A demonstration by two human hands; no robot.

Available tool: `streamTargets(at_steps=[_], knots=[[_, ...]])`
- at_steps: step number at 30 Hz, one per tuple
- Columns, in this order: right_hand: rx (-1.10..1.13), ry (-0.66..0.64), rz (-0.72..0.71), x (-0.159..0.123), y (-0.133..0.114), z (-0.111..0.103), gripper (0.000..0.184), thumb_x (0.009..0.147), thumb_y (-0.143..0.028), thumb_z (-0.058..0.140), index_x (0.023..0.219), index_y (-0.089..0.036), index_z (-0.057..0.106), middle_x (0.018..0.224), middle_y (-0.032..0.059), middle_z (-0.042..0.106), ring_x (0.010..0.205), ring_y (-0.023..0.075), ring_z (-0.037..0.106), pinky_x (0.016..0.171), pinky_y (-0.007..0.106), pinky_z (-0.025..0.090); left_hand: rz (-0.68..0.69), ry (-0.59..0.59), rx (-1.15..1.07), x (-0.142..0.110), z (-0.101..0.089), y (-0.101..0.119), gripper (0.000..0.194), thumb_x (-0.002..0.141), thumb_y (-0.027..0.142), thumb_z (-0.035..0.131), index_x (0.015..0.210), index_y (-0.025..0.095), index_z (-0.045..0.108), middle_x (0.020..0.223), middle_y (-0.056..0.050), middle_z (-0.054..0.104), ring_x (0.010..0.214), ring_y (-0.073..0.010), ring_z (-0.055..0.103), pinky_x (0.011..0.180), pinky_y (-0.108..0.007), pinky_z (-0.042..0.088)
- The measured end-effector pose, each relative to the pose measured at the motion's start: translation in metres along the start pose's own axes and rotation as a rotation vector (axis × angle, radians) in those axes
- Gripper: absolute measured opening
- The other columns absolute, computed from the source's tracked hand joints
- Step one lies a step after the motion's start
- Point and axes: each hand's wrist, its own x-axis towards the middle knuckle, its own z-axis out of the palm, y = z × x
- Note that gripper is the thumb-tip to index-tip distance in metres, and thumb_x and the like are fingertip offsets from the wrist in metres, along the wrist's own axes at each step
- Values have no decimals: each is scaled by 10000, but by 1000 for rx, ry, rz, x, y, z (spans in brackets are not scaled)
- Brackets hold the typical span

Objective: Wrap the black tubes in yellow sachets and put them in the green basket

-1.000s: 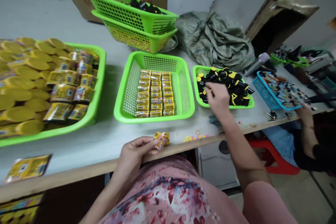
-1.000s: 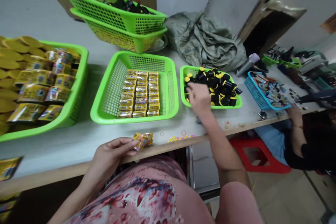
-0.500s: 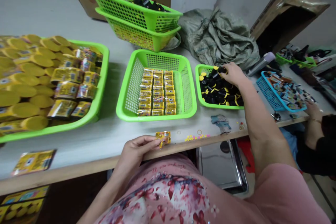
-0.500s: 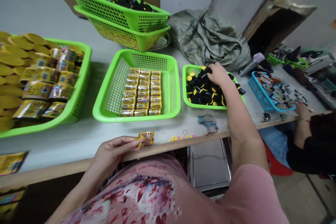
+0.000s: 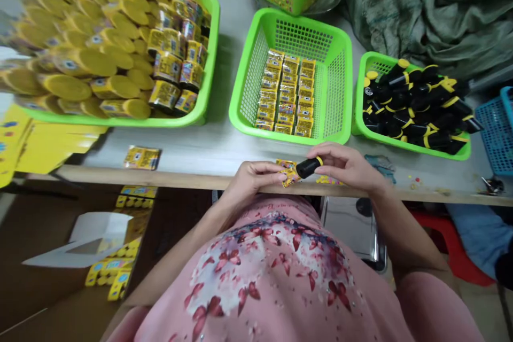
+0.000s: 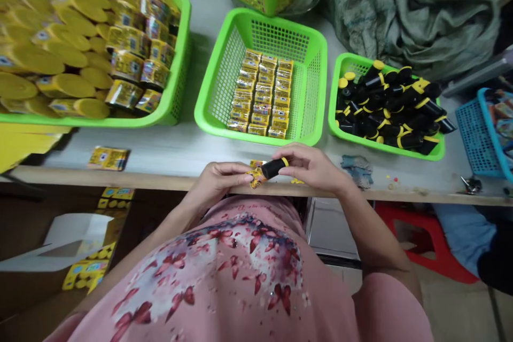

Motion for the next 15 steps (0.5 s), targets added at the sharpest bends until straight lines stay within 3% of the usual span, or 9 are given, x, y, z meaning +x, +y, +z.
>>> streamTargets(at_steps=[9, 15], knots=[[-149, -15, -104, 5, -6, 12, 247, 933, -290, 652, 1175, -268, 694, 1158, 67, 726, 1118, 192, 669, 928, 358, 580, 26, -55, -29, 4, 0, -5, 267, 564, 307, 906, 804, 220, 827, 869, -57, 812, 819, -223, 736, 905, -392, 552], [-261, 41, -190, 8, -10, 22, 246, 937, -236, 637, 1176, -256, 694, 1135, 74, 733, 1074, 197, 685, 950, 383, 575, 37, -1, -87, 5, 5, -5, 297, 484, 256, 926, 749, 203, 802, 769, -18, 784, 677, -163, 677, 725, -299, 533]])
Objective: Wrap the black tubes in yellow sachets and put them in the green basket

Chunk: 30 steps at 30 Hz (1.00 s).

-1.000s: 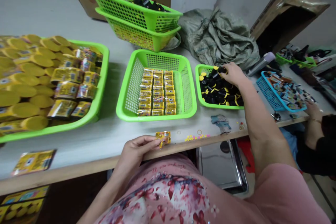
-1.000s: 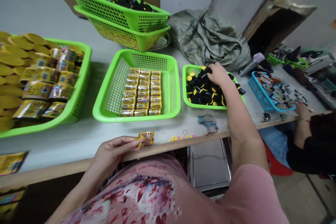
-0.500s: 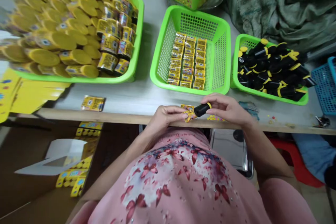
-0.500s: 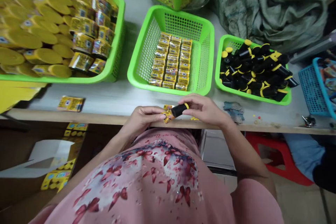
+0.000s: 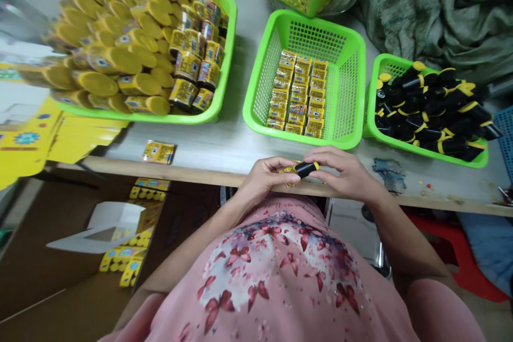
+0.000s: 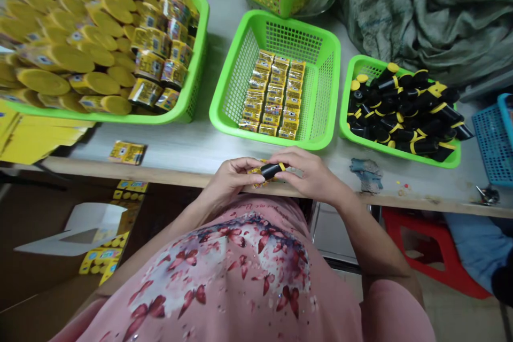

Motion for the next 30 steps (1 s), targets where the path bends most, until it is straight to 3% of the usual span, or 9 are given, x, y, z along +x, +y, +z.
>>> streamTargets(at_steps=[7, 14, 18, 25, 28, 30], knots=[[-40, 35, 11, -4, -3, 4, 252, 946, -243, 617, 1183, -269, 699, 1104, 69, 734, 1040, 209, 692, 933, 402, 590, 49, 30, 111, -7, 5, 3, 303, 563, 333, 906, 797, 186, 782, 715, 1, 747, 623, -141, 635, 667, -272, 506], [-101, 39, -16, -6, -7, 8, 281, 959, -190, 581, 1215, -242, 683, 1124, 91, 717, 1055, 209, 686, 933, 396, 592, 44, 48, 102, -10, 9, 6, 352, 550, 348, 923, 821, 177, 776, 694, 0, 745, 617, -148, 653, 672, -275, 525], [-41, 57, 56, -7, 0, 6, 238, 938, -228, 637, 1163, -254, 710, 1110, 67, 740, 1044, 207, 694, 943, 388, 585, 36, 45, 77, -13, 7, 8, 401, 523, 318, 942, 871, 187, 793, 832, -9, 783, 702, -157, 677, 736, -284, 545], [-1, 67, 85, -9, 2, 9, 216, 921, -239, 654, 1123, -263, 727, 1089, 54, 744, 1026, 205, 700, 933, 390, 592, 129, 130, 165, -10, 11, 7, 388, 460, 302, 963, 763, 171, 759, 793, -18, 771, 741, -178, 680, 763, -304, 560], [42, 129, 110, -9, 3, 15, 305, 914, -260, 672, 1219, -265, 683, 1122, 58, 742, 1017, 206, 715, 925, 395, 612, 152, 144, 135, -8, 13, 10, 396, 459, 283, 963, 776, 174, 753, 805, -8, 769, 749, -172, 690, 760, -291, 561], [125, 221, 132, -10, 4, 22, 446, 906, -292, 693, 1341, -270, 595, 1174, 65, 731, 1003, 201, 730, 908, 383, 629, 95, 106, 44, -7, 14, 12, 406, 504, 292, 952, 842, 172, 763, 795, -10, 775, 711, -169, 707, 748, -294, 569]])
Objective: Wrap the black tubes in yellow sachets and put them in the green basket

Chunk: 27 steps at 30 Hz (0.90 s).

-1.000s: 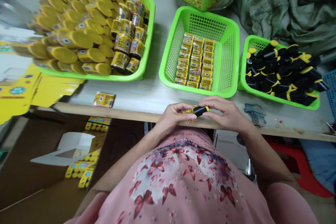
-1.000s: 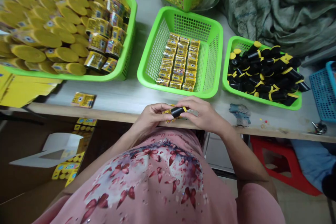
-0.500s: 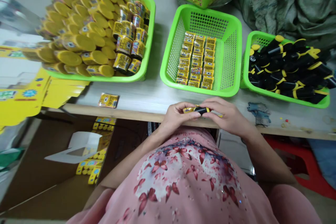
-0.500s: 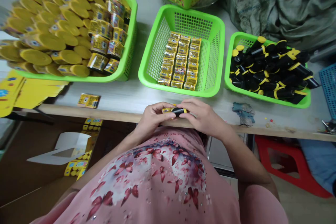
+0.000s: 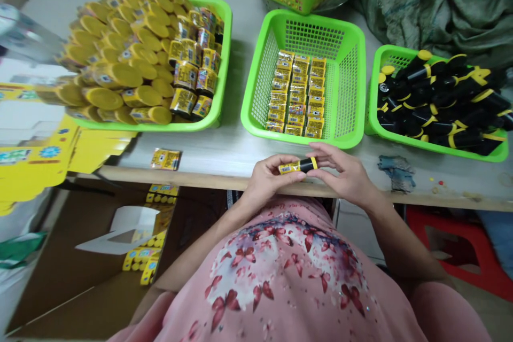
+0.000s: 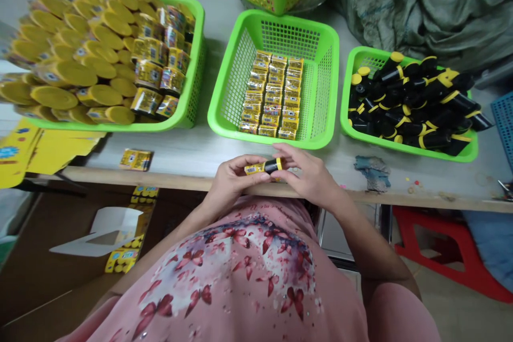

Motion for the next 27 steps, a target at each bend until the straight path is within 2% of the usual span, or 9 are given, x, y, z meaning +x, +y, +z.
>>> streamTargets(at_steps=[3, 6, 8, 12, 16, 19, 24, 25, 27], knots=[[14, 119, -39, -6, 1, 12, 515, 915, -297, 690, 1407, -268, 540, 1266, 92, 699, 1085, 214, 715, 972, 387, 607, -136, -92, -179, 2, 2, 2, 406, 557, 312, 937, 894, 157, 773, 719, -20, 771, 618, -170, 715, 700, -299, 583], [-96, 100, -146, -14, 1, 23, 464, 962, -255, 615, 1421, -253, 550, 1347, 116, 663, 1246, 238, 636, 1080, 418, 534, -143, -132, -261, 3, 5, 3, 360, 535, 268, 946, 836, 151, 786, 721, -17, 774, 616, -139, 708, 676, -242, 577], [-100, 82, -155, -18, 0, 26, 453, 994, -230, 549, 1446, -256, 528, 1379, 115, 645, 1291, 229, 606, 1096, 421, 518, -138, -163, -271, 4, 6, 2, 341, 536, 265, 949, 816, 152, 791, 710, -11, 770, 614, -125, 703, 667, -218, 575], [-18, 91, -57, -20, 0, 25, 412, 1005, -217, 528, 1408, -296, 563, 1326, 69, 686, 1221, 190, 652, 1043, 387, 551, -209, -263, -285, 3, 3, 4, 349, 589, 325, 934, 855, 148, 793, 728, -28, 774, 602, -144, 717, 671, -254, 603], [12, 143, -54, -16, -2, 24, 303, 989, -221, 564, 1266, -281, 671, 1195, 46, 746, 1112, 177, 698, 973, 350, 577, -260, -317, -293, -1, -3, 6, 362, 639, 369, 907, 899, 145, 792, 818, -58, 790, 627, -167, 735, 686, -289, 613], [-99, 193, -83, -14, -2, 28, 260, 984, -235, 574, 1218, -245, 688, 1112, 56, 767, 1028, 186, 719, 909, 341, 590, -197, -267, -225, -5, -4, 1, 347, 658, 342, 897, 936, 164, 790, 829, -41, 789, 653, -160, 730, 740, -303, 602], [-459, 286, -58, -15, 0, 36, 275, 1018, -308, 505, 1208, -194, 668, 893, 71, 771, 771, 198, 714, 760, 340, 590, 118, 1, -8, -4, 3, -11, 372, 599, 286, 921, 924, 185, 770, 920, -22, 780, 841, -169, 700, 829, -297, 556], [-508, 290, -53, -16, -1, 37, 306, 1016, -321, 505, 1255, -184, 637, 889, 78, 763, 765, 206, 706, 756, 349, 589, 135, 28, 2, -3, 4, -12, 374, 605, 287, 916, 929, 183, 763, 933, -24, 775, 853, -170, 691, 827, -297, 552], [-586, 296, -66, -18, -5, 42, 452, 976, -364, 575, 1379, -163, 532, 1019, 123, 738, 898, 249, 696, 828, 400, 589, 123, 41, -23, -1, 6, -12, 362, 639, 290, 895, 952, 184, 747, 939, -21, 763, 849, -163, 679, 819, -294, 550]])
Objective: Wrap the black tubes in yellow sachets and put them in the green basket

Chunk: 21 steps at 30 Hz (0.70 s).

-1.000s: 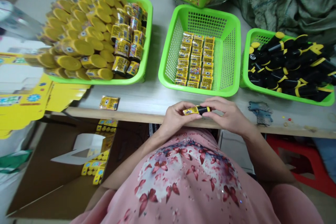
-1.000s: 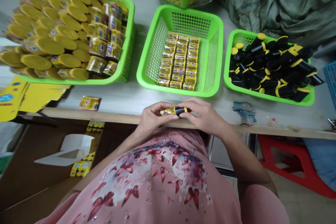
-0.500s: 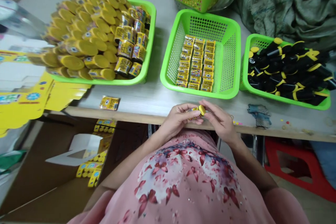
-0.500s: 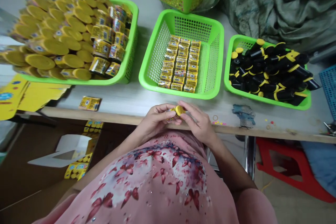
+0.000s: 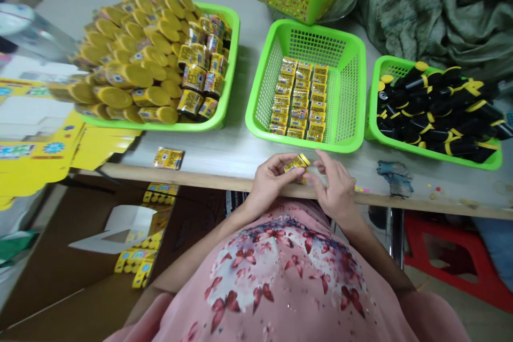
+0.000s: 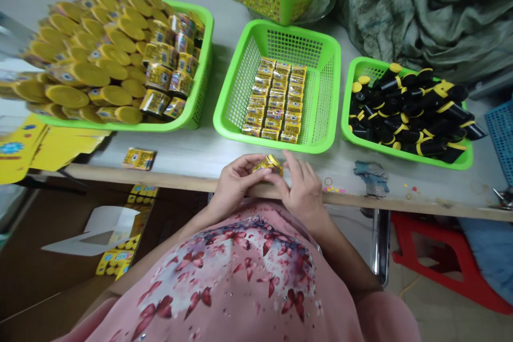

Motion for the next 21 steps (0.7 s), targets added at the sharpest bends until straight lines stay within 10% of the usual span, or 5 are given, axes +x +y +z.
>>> streamTargets(at_steps=[4, 11, 21], knots=[[-36, 34, -73, -6, -10, 8, 698, 905, -290, 649, 1519, -199, 331, 1295, 171, 608, 1196, 309, 590, 1002, 501, 543, -46, -51, -124, 2, 1, 2, 439, 616, 238, 909, 1012, 194, 724, 996, -19, 753, 924, -158, 679, 828, -258, 544], [228, 46, -62, -13, -6, 14, 720, 849, -169, 599, 1508, -220, 313, 1275, 136, 622, 1166, 271, 625, 974, 471, 587, -430, -379, -351, 0, -6, 4, 345, 772, 404, 807, 954, 115, 761, 861, -110, 784, 771, -212, 743, 690, -297, 605], [177, 14, -150, -14, -6, 6, 691, 881, -157, 603, 1511, -216, 327, 1220, 138, 661, 1134, 265, 649, 945, 444, 597, -383, -227, -268, -6, -2, 12, 299, 618, 299, 911, 827, 129, 783, 723, -50, 767, 625, -149, 700, 657, -251, 567]])
